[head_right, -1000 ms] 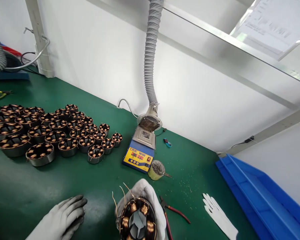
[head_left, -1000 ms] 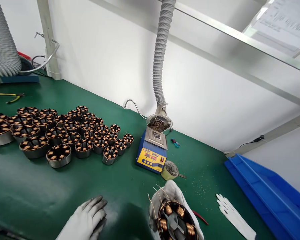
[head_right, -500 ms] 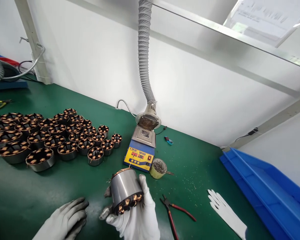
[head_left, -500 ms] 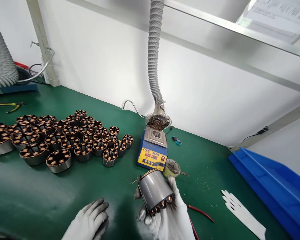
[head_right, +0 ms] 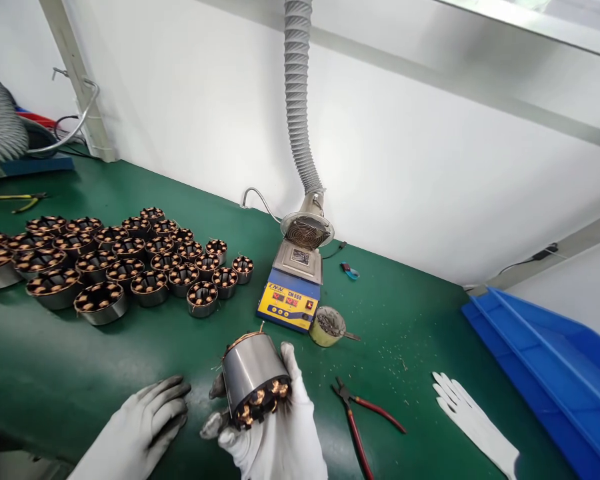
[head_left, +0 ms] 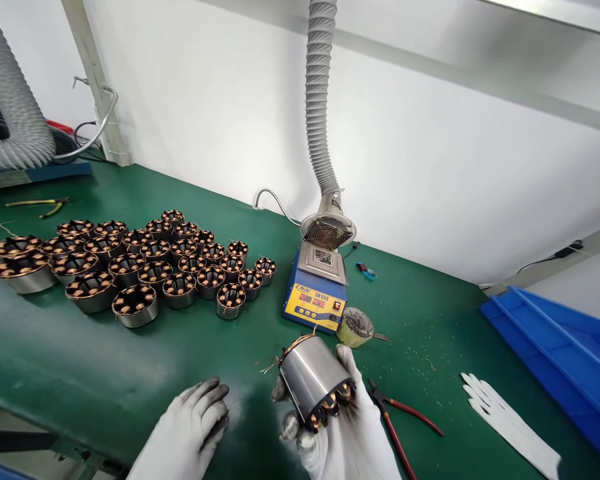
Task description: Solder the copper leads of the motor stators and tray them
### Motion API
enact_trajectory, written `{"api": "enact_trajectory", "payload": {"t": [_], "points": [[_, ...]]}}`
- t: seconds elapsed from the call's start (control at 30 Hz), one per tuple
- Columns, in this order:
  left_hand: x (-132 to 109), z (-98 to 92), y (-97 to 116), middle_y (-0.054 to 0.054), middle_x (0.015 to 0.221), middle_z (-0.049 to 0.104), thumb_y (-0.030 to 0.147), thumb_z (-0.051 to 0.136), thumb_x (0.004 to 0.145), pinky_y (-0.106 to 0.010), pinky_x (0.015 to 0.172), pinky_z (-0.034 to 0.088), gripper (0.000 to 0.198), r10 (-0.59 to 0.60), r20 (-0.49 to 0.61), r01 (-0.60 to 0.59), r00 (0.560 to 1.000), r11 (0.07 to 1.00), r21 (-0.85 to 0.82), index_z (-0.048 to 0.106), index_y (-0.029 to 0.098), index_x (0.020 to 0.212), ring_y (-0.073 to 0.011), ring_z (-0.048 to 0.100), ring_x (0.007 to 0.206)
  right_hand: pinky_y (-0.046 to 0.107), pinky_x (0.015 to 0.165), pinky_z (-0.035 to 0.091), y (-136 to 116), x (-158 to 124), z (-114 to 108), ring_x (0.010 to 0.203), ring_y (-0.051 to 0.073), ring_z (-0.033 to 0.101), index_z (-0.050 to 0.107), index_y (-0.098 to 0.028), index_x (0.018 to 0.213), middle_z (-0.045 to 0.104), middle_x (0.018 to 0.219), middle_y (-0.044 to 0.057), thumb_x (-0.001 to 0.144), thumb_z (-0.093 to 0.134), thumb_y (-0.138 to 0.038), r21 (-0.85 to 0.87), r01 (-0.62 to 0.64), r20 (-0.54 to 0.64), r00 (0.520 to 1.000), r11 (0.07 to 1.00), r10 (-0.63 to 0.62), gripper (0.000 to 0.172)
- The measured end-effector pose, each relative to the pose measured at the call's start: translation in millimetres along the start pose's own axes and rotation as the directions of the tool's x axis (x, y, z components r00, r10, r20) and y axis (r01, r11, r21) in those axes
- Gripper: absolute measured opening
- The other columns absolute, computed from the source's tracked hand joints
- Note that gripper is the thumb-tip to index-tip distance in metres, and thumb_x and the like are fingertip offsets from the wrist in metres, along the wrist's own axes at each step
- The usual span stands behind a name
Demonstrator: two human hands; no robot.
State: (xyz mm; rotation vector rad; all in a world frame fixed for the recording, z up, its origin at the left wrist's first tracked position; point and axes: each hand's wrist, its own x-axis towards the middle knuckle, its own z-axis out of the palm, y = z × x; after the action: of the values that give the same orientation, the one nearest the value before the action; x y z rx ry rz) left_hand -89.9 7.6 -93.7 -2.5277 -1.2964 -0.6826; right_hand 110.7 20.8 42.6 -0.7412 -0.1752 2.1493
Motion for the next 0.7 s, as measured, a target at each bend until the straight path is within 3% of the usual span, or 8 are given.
{"api": "enact_trajectory", "payload": {"t": [0.1,0.2,0.3,0.4,0.47,0.53,0.6,0.7], "points": [[0.3,-1.2,2.0,-0.002,0.096,0.072,0.018,0.044,0.081,-0.034,0.075,0.055,0.016,-0.042,0.012,0.043,0.999,0.998,-0.036,0.057,0.023,0.089,-0.0218,0.066,0.093,0.022,0.045,0.049,3.7,-0.7,-1.2,0.054,0.016,0.064,0.062,-0.009,0.081,0.066,0.072,0.008,0.065,0.065,-0.060,-0.038,0.035,-0.041,0.998,0.999,-0.037,0.053],[2.0,-2.9,2.4,-0.003,0.096,0.072,0.017,0.045,0.080,-0.036,0.073,0.056,0.015,-0.043,0.030,0.044,0.999,0.998,-0.037,0.056,0.023,0.088,-0.0233,0.067,0.093,0.029,0.051,0.052,11.9,0.2,-8.2,0.061,0.021,0.066,0.056,-0.013,0.100,0.067,0.078,0.008,0.066,0.069,-0.053,-0.167,0.203,-0.115,0.968,0.965,-0.224,0.054],[1.4,-2.5,2.2,-0.003,0.099,0.071,0.017,0.047,0.080,-0.036,0.076,0.055,0.014,-0.061,0.064,0.065,0.996,0.997,-0.052,0.056,0.023,0.089,-0.0235,0.066,0.095,0.033,0.061,0.053,20.6,3.2,-15.4,0.073,0.020,0.065,0.047,-0.026,0.114,0.067,0.089,0.003,0.064,0.076,-0.037,-0.350,0.421,-0.216,0.833,0.837,-0.510,0.058],[0.0,-2.0,3.6,-0.003,0.101,0.070,0.015,0.048,0.079,-0.039,0.079,0.055,0.016,-0.098,0.097,0.106,0.990,0.991,-0.079,0.055,0.023,0.090,-0.0237,0.064,0.099,0.026,0.064,0.052,27.1,5.3,-16.8,0.079,0.017,0.063,0.053,-0.027,0.104,0.066,0.091,0.000,0.059,0.079,-0.031,-0.537,0.526,-0.208,0.675,0.660,-0.708,0.052],[0.3,-3.1,5.8,-0.003,0.101,0.070,0.013,0.049,0.079,-0.041,0.080,0.055,0.017,-0.117,0.118,0.129,0.986,0.987,-0.096,0.055,0.023,0.091,-0.0243,0.063,0.100,0.024,0.058,0.051,30.2,4.5,-14.6,0.072,0.016,0.062,0.055,-0.027,0.100,0.066,0.088,-0.001,0.057,0.079,-0.029,-0.611,0.523,-0.190,0.631,0.594,-0.752,0.049],[1.6,-5.0,8.5,-0.003,0.101,0.070,0.012,0.048,0.078,-0.043,0.080,0.054,0.017,-0.147,0.121,0.161,0.982,0.980,-0.114,0.055,0.023,0.089,-0.0246,0.063,0.101,0.024,0.055,0.050,32.6,2.5,-11.9,0.066,0.016,0.062,0.055,-0.028,0.101,0.067,0.086,-0.001,0.055,0.079,-0.024,-0.637,0.510,-0.191,0.623,0.579,-0.759,0.052],[3.0,-6.8,10.7,-0.003,0.100,0.070,0.012,0.048,0.078,-0.042,0.081,0.053,0.016,-0.171,0.109,0.185,0.979,0.973,-0.136,0.055,0.023,0.087,-0.0241,0.063,0.099,0.026,0.058,0.051,35.0,0.8,-10.3,0.070,0.018,0.063,0.056,-0.027,0.100,0.067,0.091,0.000,0.052,0.079,-0.018,-0.663,0.523,-0.175,0.587,0.536,-0.790,0.053],[4.1,-8.5,12.3,-0.002,0.100,0.070,0.012,0.048,0.078,-0.043,0.082,0.053,0.015,-0.196,0.117,0.213,0.974,0.965,-0.154,0.055,0.023,0.086,-0.0236,0.063,0.100,0.029,0.071,0.050,39.9,1.5,-10.2,0.082,0.021,0.062,0.061,-0.026,0.092,0.065,0.094,0.001,0.047,0.079,-0.011,-0.727,0.582,-0.100,0.435,0.364,-0.895,0.051]]}}
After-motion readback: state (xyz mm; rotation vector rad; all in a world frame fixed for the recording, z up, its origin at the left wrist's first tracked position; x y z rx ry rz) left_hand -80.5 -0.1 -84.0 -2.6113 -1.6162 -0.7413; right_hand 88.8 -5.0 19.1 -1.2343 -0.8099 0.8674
